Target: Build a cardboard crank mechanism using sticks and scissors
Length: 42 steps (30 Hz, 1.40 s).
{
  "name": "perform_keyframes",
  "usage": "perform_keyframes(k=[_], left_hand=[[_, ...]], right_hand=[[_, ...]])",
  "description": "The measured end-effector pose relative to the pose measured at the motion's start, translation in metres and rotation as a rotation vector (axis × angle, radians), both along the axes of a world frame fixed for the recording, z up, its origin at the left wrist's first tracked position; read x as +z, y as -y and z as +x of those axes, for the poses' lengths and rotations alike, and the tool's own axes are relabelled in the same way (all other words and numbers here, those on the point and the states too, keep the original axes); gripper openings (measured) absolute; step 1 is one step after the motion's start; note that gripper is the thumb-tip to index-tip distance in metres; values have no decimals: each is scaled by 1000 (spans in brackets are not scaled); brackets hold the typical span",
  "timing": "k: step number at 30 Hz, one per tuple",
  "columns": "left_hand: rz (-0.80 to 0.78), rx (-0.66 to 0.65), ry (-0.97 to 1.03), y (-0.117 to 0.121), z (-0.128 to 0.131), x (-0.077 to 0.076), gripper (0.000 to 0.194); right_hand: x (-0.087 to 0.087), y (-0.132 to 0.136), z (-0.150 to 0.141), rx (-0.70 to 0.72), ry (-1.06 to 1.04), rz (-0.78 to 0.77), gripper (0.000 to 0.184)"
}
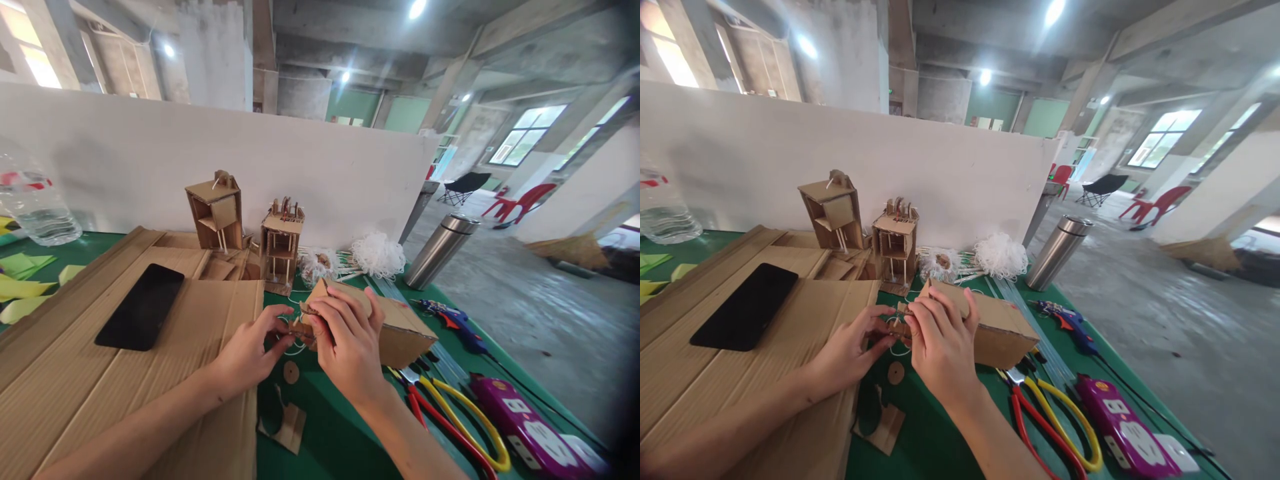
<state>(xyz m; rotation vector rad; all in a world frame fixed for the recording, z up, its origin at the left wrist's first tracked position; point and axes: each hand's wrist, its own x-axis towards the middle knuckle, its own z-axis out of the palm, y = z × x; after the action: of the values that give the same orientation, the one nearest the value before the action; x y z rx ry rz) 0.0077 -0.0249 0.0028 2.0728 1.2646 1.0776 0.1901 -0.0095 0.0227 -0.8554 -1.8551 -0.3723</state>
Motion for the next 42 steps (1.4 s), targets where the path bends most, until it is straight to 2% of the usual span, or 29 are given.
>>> perform_keyframes(k=[6,9,12,20,27,31,36,42], left_hand=[[-159,-8,230,-1,5,-3,16],[-260,-34,400,-2,7,-3,23],[-319,-55,476,-2,10,-2,27],[-315,-67,495,-1,11,2,31],[-365,-159,527,3,11,5,32],[-396,-179,471,4,12,5,35],[-302,-110,281,4,12,1,29],[-268,-129,296,3,11,0,28]], right_hand=[[-1,0,-1,1,-10,6,12],[-2,0,-1,-5,-9,7,12],[-2,0,-1,-8,-23,6,13],[0,1,-2,7,-38,-3,13],[0,2,-3,9,-45,-11,12],[-1,2,-4,10,-45,-9,12],[-2,4,-5,19,-32,-18,12],[0,3,-3,12,-46,3,12]])
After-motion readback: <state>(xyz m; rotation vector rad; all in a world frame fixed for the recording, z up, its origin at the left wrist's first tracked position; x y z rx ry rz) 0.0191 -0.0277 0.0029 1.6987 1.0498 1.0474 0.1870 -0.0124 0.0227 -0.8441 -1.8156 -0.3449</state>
